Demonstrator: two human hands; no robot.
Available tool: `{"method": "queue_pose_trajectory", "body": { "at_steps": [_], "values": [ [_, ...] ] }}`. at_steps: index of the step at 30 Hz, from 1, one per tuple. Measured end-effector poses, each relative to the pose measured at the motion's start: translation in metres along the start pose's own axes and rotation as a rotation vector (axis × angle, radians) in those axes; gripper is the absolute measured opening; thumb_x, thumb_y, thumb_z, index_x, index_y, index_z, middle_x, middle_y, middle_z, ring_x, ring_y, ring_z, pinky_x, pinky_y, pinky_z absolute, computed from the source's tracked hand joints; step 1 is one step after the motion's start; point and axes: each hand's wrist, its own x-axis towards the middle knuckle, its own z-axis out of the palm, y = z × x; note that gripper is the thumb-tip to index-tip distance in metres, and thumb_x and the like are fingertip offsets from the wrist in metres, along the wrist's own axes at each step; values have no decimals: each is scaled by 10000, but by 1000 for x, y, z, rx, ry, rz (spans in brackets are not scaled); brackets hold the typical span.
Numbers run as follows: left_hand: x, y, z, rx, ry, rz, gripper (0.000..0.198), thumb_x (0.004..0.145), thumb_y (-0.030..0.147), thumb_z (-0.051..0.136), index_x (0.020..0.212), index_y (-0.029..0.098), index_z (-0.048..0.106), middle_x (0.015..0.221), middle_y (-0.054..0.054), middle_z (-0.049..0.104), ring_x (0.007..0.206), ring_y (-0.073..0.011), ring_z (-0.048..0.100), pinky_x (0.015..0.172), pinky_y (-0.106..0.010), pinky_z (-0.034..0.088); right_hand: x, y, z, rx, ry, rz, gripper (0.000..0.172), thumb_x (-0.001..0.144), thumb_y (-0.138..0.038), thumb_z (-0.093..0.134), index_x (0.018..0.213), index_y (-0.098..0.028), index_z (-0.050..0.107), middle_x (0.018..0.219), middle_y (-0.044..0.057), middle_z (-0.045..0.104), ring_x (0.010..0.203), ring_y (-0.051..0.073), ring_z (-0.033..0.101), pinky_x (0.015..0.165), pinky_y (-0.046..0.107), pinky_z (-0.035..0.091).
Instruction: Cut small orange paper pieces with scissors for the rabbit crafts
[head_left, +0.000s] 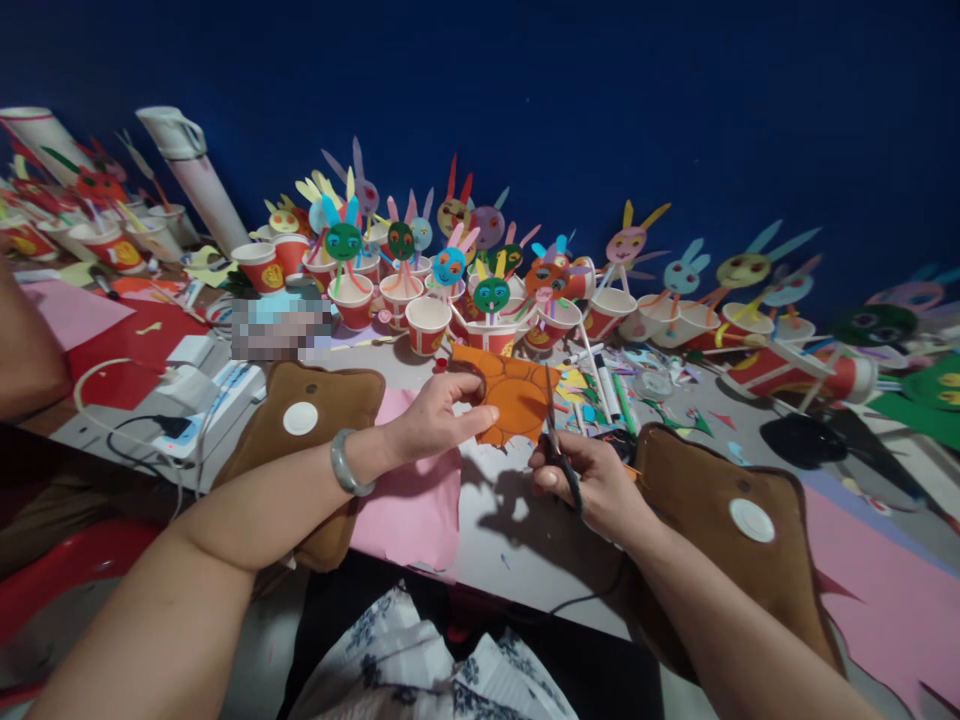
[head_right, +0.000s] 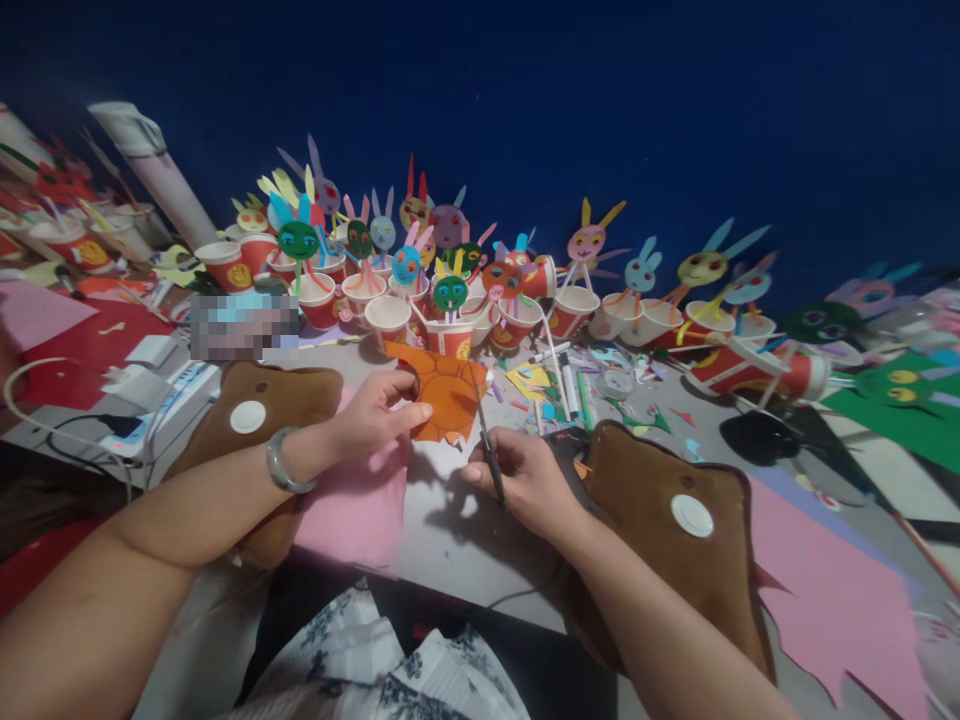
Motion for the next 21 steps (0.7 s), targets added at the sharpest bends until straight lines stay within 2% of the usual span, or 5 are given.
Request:
{"method": "queue_pose_trajectory", "body": {
  "at_steps": [21],
  "values": [
    [0,3,-1,-48,2,33,195,757,233,570,595,139,515,590,9,524,593,-86,458,577,-223,383,-1,1,-2,11,-13,4,519,667,-680,684,627,-170,592,510,5,565,484,124,480,467,240,348]
  ]
}}
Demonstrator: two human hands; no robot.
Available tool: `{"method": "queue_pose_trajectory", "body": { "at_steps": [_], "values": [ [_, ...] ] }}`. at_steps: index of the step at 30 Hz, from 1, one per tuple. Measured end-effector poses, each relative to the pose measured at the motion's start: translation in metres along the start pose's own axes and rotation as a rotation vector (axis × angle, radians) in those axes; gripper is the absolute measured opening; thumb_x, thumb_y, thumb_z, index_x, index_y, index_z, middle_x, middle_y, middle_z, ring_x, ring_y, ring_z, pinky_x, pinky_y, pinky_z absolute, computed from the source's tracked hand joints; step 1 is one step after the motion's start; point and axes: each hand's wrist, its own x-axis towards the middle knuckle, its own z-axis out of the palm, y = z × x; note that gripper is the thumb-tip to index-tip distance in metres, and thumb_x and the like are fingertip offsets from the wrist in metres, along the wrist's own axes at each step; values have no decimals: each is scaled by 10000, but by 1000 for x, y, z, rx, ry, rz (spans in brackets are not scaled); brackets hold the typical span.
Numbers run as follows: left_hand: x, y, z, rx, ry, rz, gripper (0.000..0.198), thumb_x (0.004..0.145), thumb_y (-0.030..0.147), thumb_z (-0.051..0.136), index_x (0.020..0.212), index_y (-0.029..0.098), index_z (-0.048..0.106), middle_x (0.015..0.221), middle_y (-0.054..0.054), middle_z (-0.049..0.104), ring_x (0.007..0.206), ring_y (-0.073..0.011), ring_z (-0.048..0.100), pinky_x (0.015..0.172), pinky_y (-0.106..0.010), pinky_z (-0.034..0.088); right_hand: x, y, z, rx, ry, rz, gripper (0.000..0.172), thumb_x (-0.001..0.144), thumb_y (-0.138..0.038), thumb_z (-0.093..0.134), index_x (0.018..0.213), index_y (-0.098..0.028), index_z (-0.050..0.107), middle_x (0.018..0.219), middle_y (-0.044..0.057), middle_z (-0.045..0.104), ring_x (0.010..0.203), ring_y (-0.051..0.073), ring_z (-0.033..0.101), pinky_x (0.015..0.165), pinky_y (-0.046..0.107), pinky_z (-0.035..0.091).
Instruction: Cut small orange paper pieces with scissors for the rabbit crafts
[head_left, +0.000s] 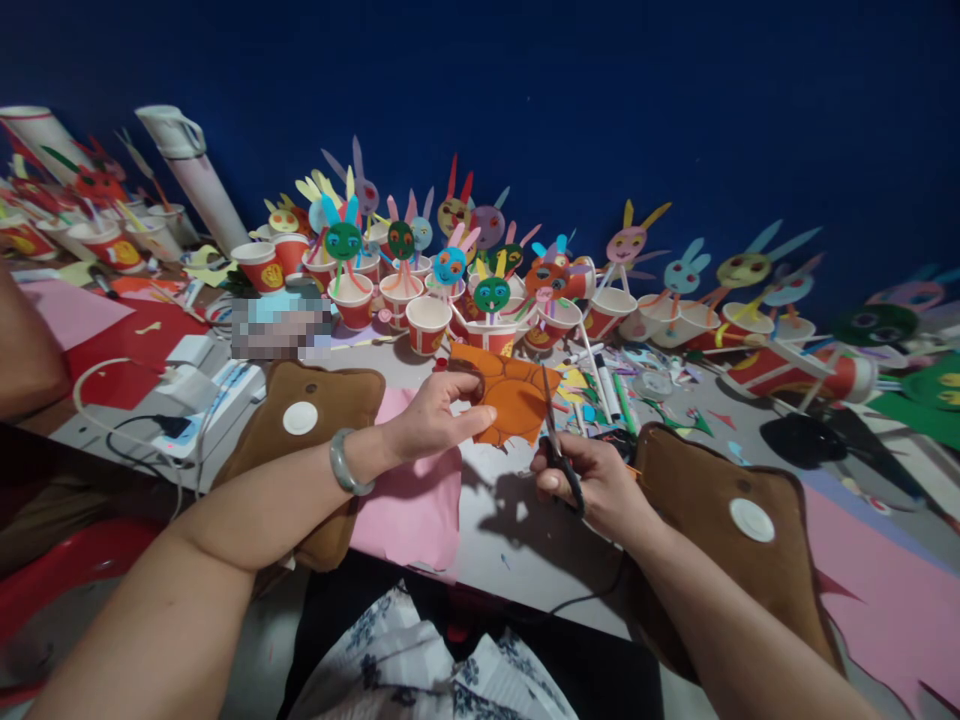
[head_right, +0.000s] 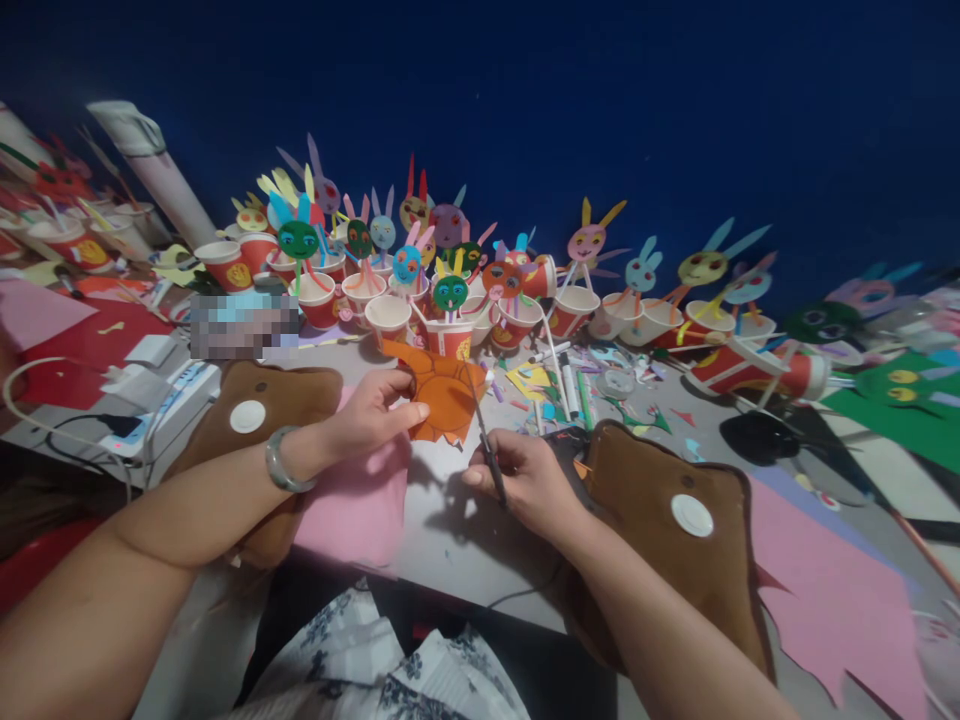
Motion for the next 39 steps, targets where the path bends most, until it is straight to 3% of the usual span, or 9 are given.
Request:
{"method": "queue_pose_trajectory", "body": {
  "at_steps": [39],
  "values": [
    [2,-1,-5,26,3,92,233,752,231,558,568,161,432,592,23,443,604,-91,413,604,-244,377,0,-1,-1,64,-41,84,482,628,-600,763,622,-150,590,482,-6,561,463,98,446,452,223,324]
  ]
}}
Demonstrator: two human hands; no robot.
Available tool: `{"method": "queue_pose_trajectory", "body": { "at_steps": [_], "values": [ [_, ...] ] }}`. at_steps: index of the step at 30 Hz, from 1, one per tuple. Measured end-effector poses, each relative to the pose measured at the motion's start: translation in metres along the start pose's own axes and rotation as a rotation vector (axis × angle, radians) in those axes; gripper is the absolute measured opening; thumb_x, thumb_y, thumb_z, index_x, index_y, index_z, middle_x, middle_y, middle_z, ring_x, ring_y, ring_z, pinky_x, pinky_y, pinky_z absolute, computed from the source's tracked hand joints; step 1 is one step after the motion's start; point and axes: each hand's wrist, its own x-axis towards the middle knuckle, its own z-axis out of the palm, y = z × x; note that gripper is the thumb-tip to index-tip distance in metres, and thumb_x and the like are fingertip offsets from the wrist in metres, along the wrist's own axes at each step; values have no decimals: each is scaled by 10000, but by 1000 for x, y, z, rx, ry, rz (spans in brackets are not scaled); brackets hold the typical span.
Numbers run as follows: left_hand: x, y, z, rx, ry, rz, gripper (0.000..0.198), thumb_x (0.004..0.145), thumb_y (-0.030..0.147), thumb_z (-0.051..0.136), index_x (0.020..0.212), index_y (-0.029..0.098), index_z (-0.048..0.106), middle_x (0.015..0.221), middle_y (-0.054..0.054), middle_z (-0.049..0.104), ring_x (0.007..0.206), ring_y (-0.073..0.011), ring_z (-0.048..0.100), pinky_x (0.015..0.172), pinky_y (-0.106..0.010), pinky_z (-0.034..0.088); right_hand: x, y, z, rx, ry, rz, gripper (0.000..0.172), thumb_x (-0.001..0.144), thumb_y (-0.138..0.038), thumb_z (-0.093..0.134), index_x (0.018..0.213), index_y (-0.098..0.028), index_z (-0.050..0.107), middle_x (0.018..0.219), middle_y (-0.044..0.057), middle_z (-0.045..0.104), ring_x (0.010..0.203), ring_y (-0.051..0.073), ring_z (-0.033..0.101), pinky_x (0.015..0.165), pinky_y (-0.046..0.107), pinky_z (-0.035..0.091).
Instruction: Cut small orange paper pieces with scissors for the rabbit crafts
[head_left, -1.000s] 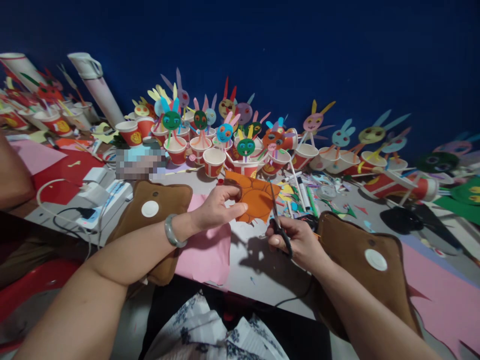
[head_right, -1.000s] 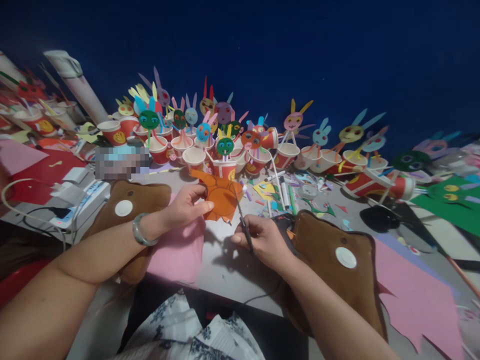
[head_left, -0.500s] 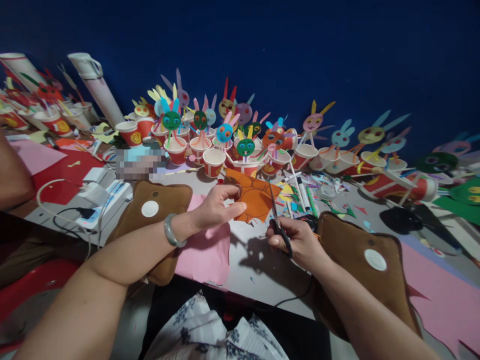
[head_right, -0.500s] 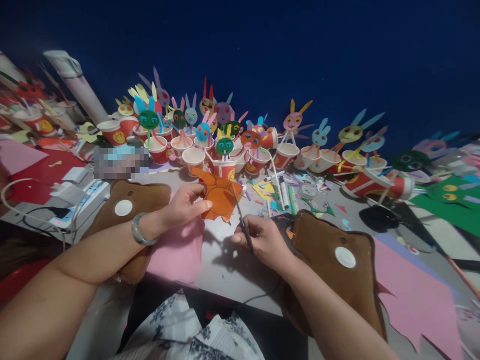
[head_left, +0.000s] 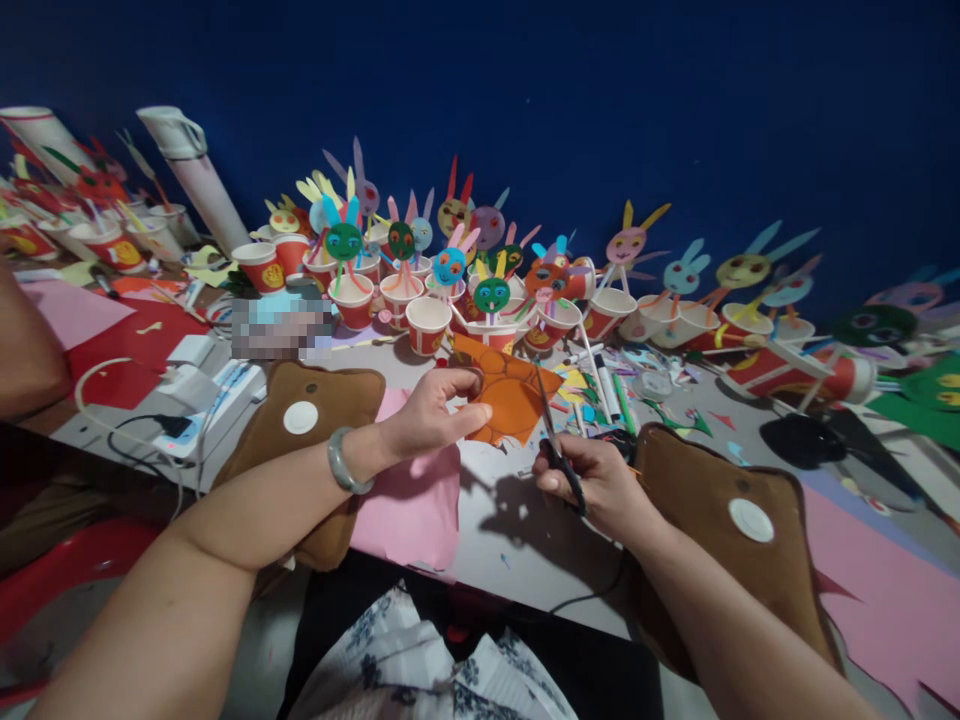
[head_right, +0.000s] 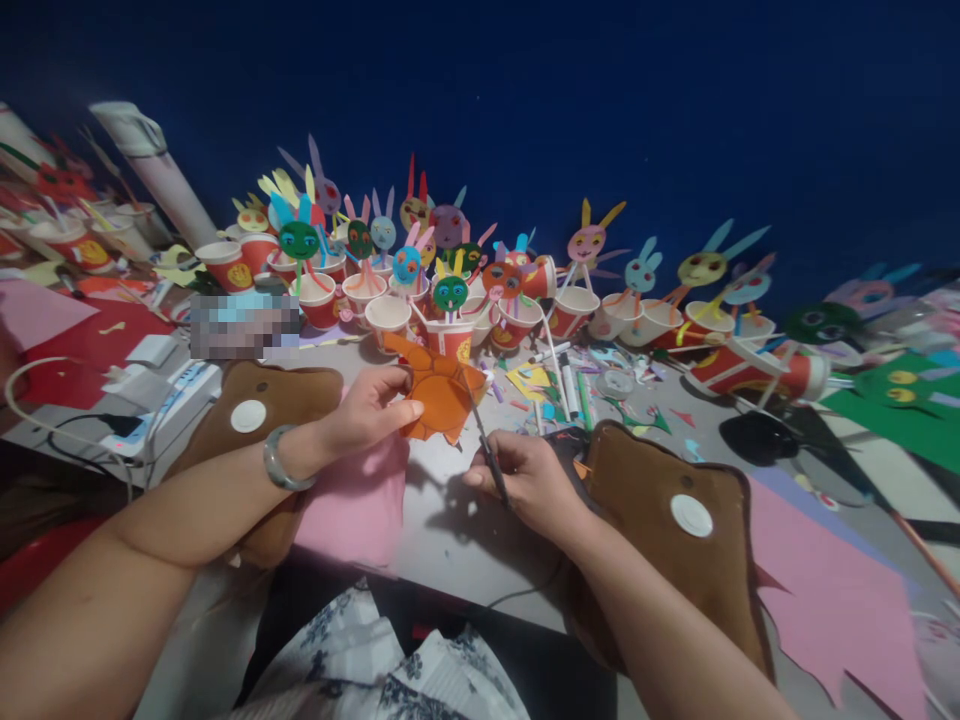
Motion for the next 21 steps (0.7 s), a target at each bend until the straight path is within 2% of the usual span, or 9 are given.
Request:
{"method": "queue_pose_trajectory", "body": {
  "at_steps": [8,21],
  "values": [
    [0,3,0,-4,19,-15,209,739,230,553,582,157,435,600,28,434,601,-84,396,584,-232,362,-1,-2,0,29,-4,38,471,593,-568,800,605,-150,583,475,-10,554,460,98,452,452,223,324],
    [1,4,-1,1,28,-22,215,720,244,552,584,166,404,602,37,394,605,-85,373,587,-237,343,0,3,0,37,-5,15,498,618,-620,760,605,-156,579,479,-7,556,455,103,460,441,230,333]
  ]
}}
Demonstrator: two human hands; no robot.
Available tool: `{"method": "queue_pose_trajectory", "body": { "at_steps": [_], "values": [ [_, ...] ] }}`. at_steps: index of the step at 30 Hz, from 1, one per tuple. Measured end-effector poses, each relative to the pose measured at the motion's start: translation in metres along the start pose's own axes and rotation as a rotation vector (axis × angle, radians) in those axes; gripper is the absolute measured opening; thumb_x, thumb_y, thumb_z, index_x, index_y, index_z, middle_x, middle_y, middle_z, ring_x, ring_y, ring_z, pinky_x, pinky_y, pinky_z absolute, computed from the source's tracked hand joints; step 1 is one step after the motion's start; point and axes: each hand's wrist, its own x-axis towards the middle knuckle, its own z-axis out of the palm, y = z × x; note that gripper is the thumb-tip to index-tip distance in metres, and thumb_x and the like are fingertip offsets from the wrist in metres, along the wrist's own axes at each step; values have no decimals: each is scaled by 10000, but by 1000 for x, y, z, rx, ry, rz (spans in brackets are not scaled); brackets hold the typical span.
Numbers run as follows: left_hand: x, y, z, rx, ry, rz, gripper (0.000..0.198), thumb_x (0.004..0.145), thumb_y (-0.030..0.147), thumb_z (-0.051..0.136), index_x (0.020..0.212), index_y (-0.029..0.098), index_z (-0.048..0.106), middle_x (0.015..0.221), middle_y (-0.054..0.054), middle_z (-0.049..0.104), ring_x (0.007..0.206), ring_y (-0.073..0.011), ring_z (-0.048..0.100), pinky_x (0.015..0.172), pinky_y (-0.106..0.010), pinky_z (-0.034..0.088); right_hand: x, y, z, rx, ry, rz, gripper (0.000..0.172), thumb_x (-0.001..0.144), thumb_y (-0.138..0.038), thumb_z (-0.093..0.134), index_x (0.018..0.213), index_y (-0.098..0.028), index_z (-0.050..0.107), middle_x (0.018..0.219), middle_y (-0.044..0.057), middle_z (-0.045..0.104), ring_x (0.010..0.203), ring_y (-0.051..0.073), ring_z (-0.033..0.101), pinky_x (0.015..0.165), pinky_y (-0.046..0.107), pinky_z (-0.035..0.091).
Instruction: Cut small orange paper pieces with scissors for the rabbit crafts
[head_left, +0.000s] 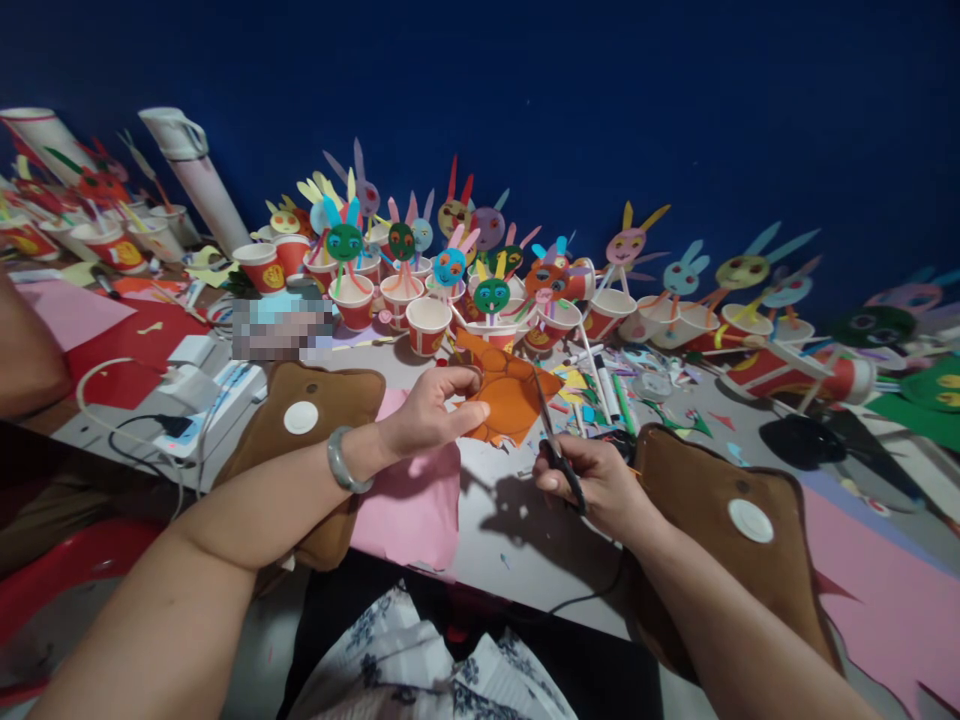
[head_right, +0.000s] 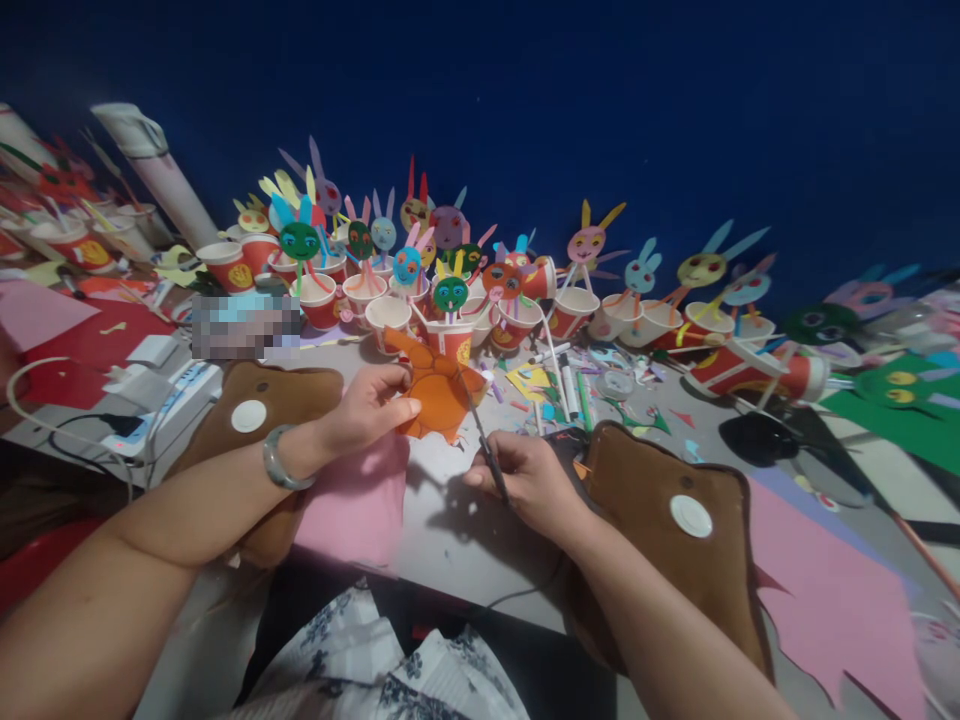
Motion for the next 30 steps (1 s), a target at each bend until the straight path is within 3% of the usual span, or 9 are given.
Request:
{"method": "queue_pose_trajectory", "body": {
  "at_steps": [30],
  "values": [
    [1,4,-4,-20,24,-35,188,720,231,551,616,167,408,624,39,370,597,-81,358,570,-227,317,0,1,-1,4,-27,18,502,631,-632,745,613,-163,568,469,-13,550,441,106,472,434,229,348]
  ]
}}
